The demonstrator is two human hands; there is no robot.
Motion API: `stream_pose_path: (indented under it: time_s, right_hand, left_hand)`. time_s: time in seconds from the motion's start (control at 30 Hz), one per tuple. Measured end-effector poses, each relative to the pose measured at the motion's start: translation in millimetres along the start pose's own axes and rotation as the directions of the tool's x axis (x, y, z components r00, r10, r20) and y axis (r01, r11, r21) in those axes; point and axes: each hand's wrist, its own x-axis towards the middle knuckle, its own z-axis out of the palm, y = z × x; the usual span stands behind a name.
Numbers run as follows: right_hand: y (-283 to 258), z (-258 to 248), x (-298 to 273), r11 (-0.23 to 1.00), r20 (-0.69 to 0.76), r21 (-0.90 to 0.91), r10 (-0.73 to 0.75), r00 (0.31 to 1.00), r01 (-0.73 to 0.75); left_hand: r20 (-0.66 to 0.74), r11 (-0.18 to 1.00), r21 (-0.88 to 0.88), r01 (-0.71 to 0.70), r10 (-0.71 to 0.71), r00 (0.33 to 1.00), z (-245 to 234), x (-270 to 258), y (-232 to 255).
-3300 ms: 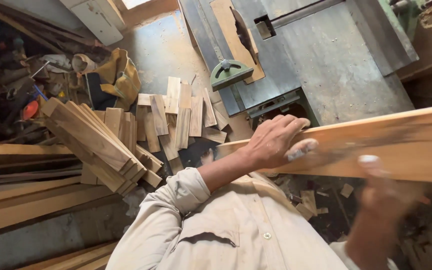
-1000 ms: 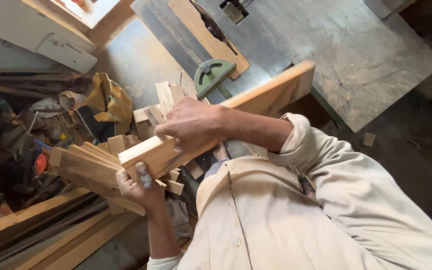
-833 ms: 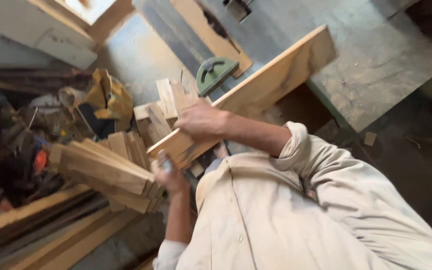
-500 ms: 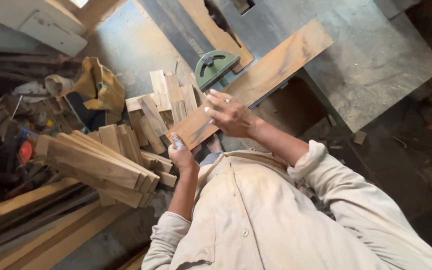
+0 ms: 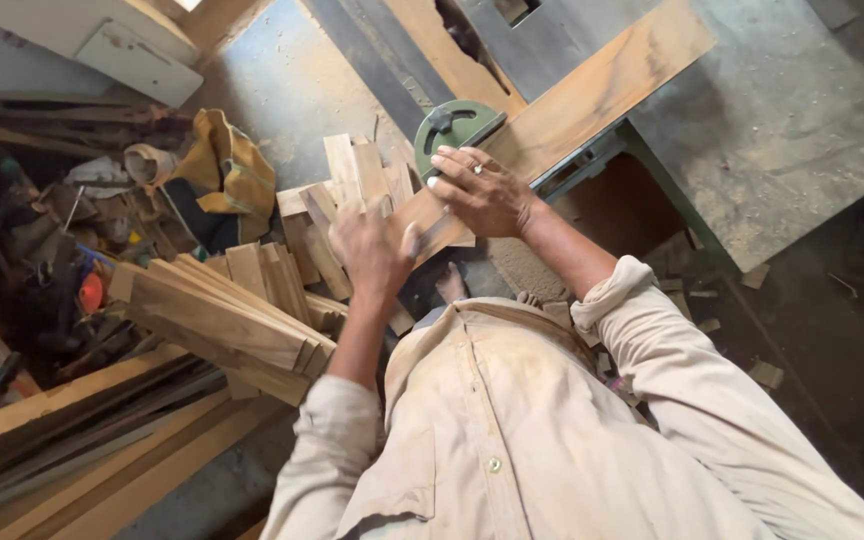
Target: The recorder uses a table saw to cut various small blocks of wood, utilizing a miter gauge for accuracy.
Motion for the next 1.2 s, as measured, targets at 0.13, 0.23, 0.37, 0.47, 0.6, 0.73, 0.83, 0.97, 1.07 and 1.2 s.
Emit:
stream_pose_path:
  time_s: [0.13,0.23,0.37,0.47,0.6,0.73,0.83,0.97,1.07,1.2]
  right_hand:
    - [0.4,-4.9,7.3,0.998,0.003,0.031,0.047,0.999,-0.047]
    - [3.2,-4.4,10.3,0.991,0.019,0.083,0.108,0.994,-0.109]
    - [10.5,-2.8,15.5,0.991,0.06,0.06,0.114,0.992,-0.117]
    - [18.9,-1.2,20.4,0.987,0.077,0.093,0.126,0.989,-0.133]
    - [25.8,2.2,28.6,0.983,0.043,0.075,0.167,0.985,-0.17]
    - [35.2,14.7,32.2,0.982,0.057,0.059,0.175,0.983,-0.178]
    - [37.8,16.6,34.4,0.982,0.035,0.065,0.175,0.984,-0.177]
    - [39.4,14.1,37.2,0.985,0.023,0.073,0.158,0.987,-0.159]
    - [40.4,13.9,37.7,0.984,0.018,0.089,0.155,0.988,-0.156]
    - [42.6,16.7,35.9,0.982,0.027,0.094,0.159,0.987,-0.161]
  left_hand:
    - [0.665,0.977,-0.068,0.202,-0.107,0.739,5.4,59.5,19.2]
    - [0.683,0.982,-0.081,0.171,-0.071,0.727,42.4,62.5,14.8]
    - [0.652,0.988,-0.043,0.145,-0.082,0.754,62.9,62.6,9.5]
    - [0.617,0.988,-0.017,0.153,-0.11,0.779,59.2,72.7,12.8]
    - [0.631,0.984,0.03,0.175,-0.154,0.761,56.0,86.3,14.3]
    - [0.597,0.985,0.026,0.17,-0.151,0.788,67.6,91.4,5.7]
    - [0.615,0.976,0.023,0.216,-0.184,0.767,59.5,97.9,8.5]
    - [0.594,0.971,0.013,0.24,-0.2,0.779,58.7,103.1,10.3]
    - [0.573,0.971,0.016,0.238,-0.204,0.794,61.7,103.9,10.2]
    - [0.586,0.957,0.038,0.289,-0.255,0.769,60.1,105.7,14.4]
